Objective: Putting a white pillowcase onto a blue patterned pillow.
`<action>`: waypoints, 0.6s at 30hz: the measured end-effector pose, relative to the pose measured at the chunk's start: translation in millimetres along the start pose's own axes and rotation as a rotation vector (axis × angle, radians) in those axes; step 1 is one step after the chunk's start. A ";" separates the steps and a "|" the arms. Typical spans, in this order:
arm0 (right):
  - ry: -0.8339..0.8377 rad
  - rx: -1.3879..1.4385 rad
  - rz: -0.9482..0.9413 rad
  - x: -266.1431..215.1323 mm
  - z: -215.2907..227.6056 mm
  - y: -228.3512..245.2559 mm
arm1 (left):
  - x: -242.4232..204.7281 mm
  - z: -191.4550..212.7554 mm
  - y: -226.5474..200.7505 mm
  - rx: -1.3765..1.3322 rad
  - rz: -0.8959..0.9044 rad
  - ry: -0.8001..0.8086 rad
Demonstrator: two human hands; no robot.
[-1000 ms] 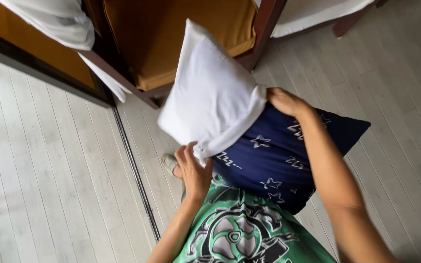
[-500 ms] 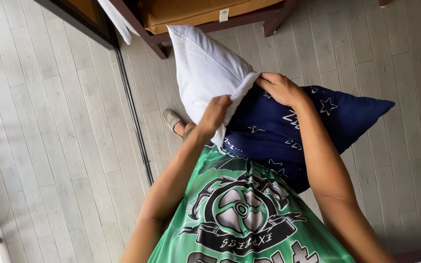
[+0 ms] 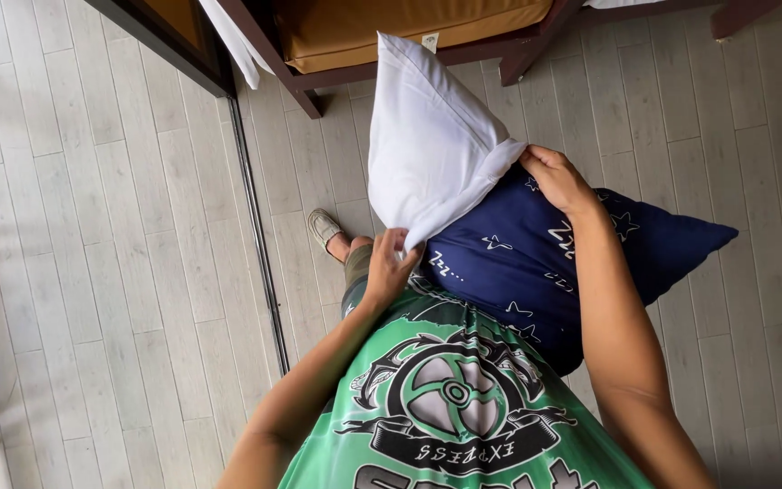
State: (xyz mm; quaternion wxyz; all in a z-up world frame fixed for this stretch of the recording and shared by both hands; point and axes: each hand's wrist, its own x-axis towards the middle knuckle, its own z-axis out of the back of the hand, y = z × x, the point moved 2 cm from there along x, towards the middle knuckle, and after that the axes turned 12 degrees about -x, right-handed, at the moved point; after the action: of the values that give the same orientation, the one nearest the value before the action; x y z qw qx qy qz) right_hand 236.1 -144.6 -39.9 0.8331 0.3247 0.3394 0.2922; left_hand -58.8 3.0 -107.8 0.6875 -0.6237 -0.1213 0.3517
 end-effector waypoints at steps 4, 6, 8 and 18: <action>-0.013 0.044 -0.018 11.0 -5.5 -19.4 | 14.6 -13.5 74.9 -0.211 0.416 0.167; -0.024 0.051 -0.026 28.8 -13.1 -48.9 | 16.9 -17.4 59.3 -0.142 0.641 0.452; -0.031 0.056 -0.044 30.5 -11.1 -56.9 | 21.9 -20.4 63.1 -0.128 0.591 0.455; -0.474 -0.222 -0.210 16.6 8.9 -109.0 | 29.8 -15.4 -43.0 -0.448 -0.006 0.095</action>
State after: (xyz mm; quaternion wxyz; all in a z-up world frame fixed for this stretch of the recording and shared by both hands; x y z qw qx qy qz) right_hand 281.8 -203.3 -121.7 0.9454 0.2538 0.1328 0.1553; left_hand -13.7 11.2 -78.4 0.5376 -0.7763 -0.1659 0.2843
